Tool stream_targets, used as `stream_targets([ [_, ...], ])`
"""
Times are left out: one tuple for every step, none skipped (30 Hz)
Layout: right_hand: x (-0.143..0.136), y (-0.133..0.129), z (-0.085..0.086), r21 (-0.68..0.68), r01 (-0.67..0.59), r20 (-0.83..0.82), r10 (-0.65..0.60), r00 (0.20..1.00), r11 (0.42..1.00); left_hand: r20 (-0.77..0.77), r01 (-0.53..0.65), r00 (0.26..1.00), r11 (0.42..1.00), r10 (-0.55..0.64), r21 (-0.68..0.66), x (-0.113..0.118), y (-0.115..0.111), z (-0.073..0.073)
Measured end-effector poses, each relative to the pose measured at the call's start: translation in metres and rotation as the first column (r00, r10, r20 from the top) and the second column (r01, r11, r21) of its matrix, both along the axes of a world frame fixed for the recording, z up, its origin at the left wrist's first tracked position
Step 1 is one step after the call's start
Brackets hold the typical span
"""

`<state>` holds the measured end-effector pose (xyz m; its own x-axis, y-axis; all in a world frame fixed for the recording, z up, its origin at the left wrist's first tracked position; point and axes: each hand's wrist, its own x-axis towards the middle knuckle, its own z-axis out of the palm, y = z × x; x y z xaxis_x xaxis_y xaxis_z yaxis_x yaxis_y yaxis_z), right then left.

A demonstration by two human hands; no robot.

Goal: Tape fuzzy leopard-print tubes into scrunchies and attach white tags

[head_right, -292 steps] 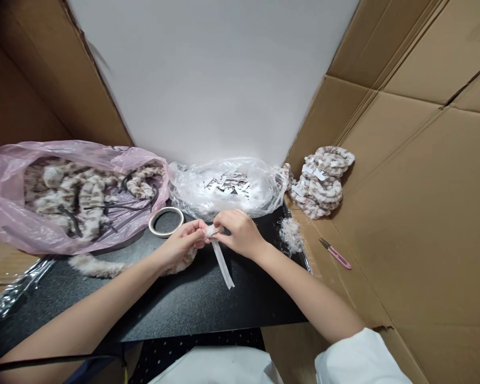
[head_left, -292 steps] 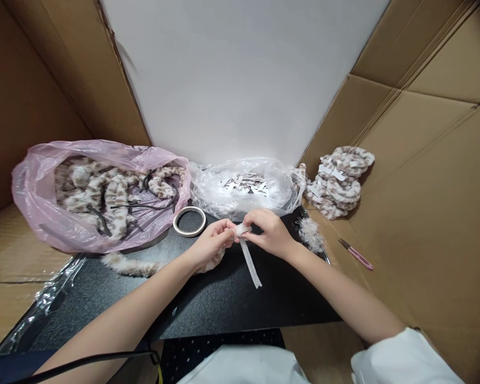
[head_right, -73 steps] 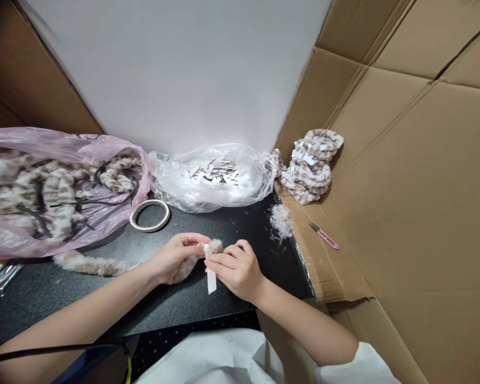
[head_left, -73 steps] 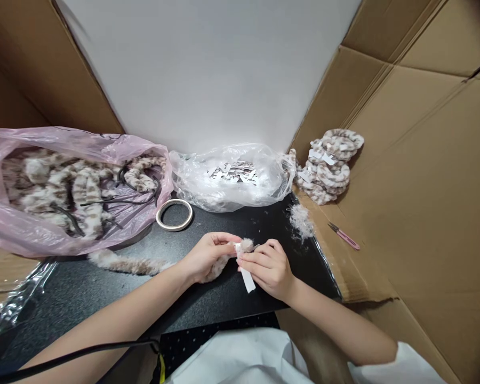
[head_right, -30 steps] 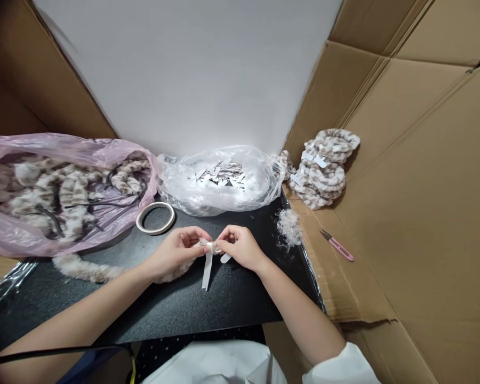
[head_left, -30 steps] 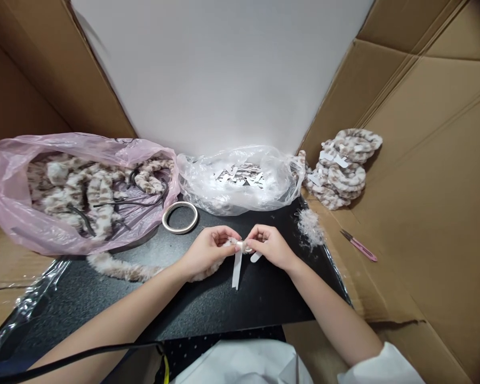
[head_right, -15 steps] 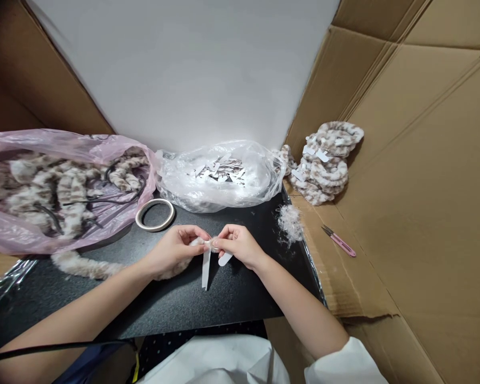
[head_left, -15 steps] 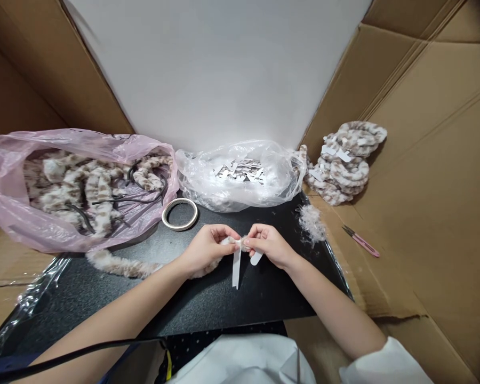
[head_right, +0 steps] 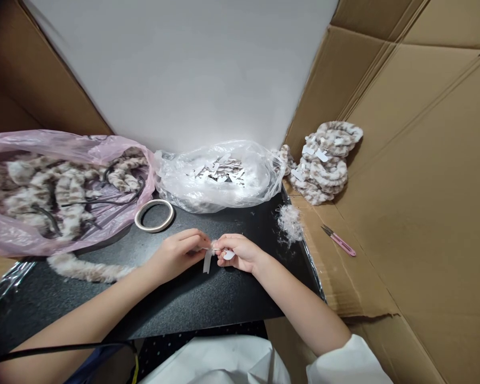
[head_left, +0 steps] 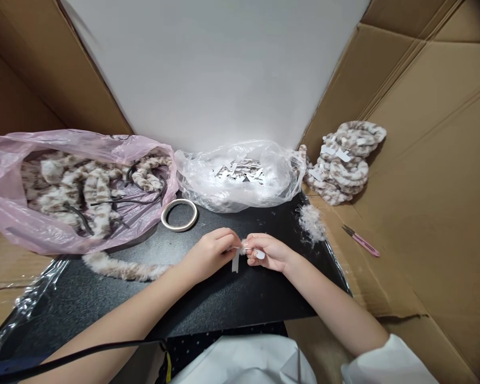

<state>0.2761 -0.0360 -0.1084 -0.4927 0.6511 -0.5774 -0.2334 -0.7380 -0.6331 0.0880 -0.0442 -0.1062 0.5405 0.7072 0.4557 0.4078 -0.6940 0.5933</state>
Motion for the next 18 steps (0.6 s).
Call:
stream_targets([
  [0.000, 0.000, 0.000, -0.006, -0.006, -0.010, 0.006, 1.000, 1.000, -0.013, 0.004, 1.000, 0.998, -0.003, 0.067, 0.000, 0.000, -0.002],
  [0.001, 0.000, 0.000, -0.008, -0.008, -0.021, 0.008, 1.000, 1.000, -0.028, 0.007, 1.000, 0.992, -0.003, 0.125, -0.001, 0.000, -0.004],
  [0.002, 0.000, 0.000, -0.006, -0.010, -0.033, 0.010, 0.999, 1.000, -0.043, 0.012, 0.999, 0.985, -0.004, 0.172, -0.001, -0.001, -0.005],
  [0.002, 0.000, 0.000, -0.005, -0.015, -0.044, 0.015, 0.999, 1.000, -0.055, 0.020, 0.998, 0.978, -0.008, 0.207, -0.002, -0.001, -0.005],
  [0.003, 0.000, 0.000, -0.009, -0.032, -0.052, 0.031, 0.998, 0.999, -0.059, 0.029, 0.998, 0.971, -0.016, 0.237, -0.002, -0.002, -0.005],
  [0.003, 0.000, -0.001, -0.019, -0.067, -0.054, 0.066, 0.996, 0.998, -0.057, 0.040, 0.998, 0.965, -0.026, 0.259, -0.003, -0.003, -0.004],
  [0.003, 0.001, -0.001, -0.034, -0.119, -0.050, 0.117, 0.992, 0.992, -0.052, 0.052, 0.998, 0.958, -0.039, 0.281, -0.003, -0.005, -0.004],
  [0.003, 0.001, -0.002, -0.050, -0.178, -0.044, 0.176, 0.983, 0.983, -0.051, 0.064, 0.997, 0.951, -0.051, 0.303, -0.002, -0.006, -0.003],
  [0.003, 0.001, -0.003, -0.059, -0.220, -0.033, 0.218, 0.975, 0.974, -0.052, 0.074, 0.997, 0.943, -0.061, 0.324, -0.002, -0.008, -0.003],
  [0.002, 0.001, -0.004, -0.051, -0.229, -0.019, 0.228, 0.973, 0.972, -0.054, 0.081, 0.996, 0.937, -0.067, 0.339, -0.001, -0.009, -0.003],
  [0.001, 0.001, -0.005, -0.027, -0.203, -0.001, 0.203, 0.979, 0.979, -0.056, 0.086, 0.996, 0.935, -0.071, 0.344, 0.000, -0.010, -0.004],
  [0.001, 0.000, -0.006, 0.004, -0.149, 0.018, 0.149, 0.989, 0.989, -0.054, 0.086, 0.996, 0.936, -0.072, 0.341, 0.001, -0.012, -0.005],
  [0.000, 0.000, -0.007, 0.036, -0.087, 0.036, 0.085, 0.996, 0.996, -0.047, 0.083, 0.996, 0.940, -0.071, 0.330, 0.002, -0.013, -0.006],
  [-0.001, 0.000, -0.007, 0.062, -0.034, 0.053, 0.030, 0.998, 0.998, -0.038, 0.074, 0.997, 0.948, -0.066, 0.309, 0.004, -0.014, -0.006],
  [-0.002, -0.001, -0.008, 0.078, 0.001, 0.072, -0.007, 0.997, 0.997, -0.032, 0.063, 0.998, 0.960, -0.056, 0.275, 0.005, -0.016, -0.007],
  [-0.003, -0.001, -0.008, 0.091, 0.019, 0.094, -0.028, 0.995, 0.996, -0.031, 0.048, 0.999, 0.972, -0.042, 0.232, 0.006, -0.017, -0.006],
  [-0.003, -0.002, -0.008, 0.114, 0.033, 0.118, -0.046, 0.992, 0.993, -0.034, 0.033, 0.999, 0.982, -0.028, 0.186, 0.007, -0.018, -0.006],
  [-0.004, -0.002, -0.008, 0.150, 0.046, 0.140, -0.067, 0.988, 0.988, -0.038, 0.022, 0.999, 0.989, -0.016, 0.145, 0.008, -0.018, -0.005],
])
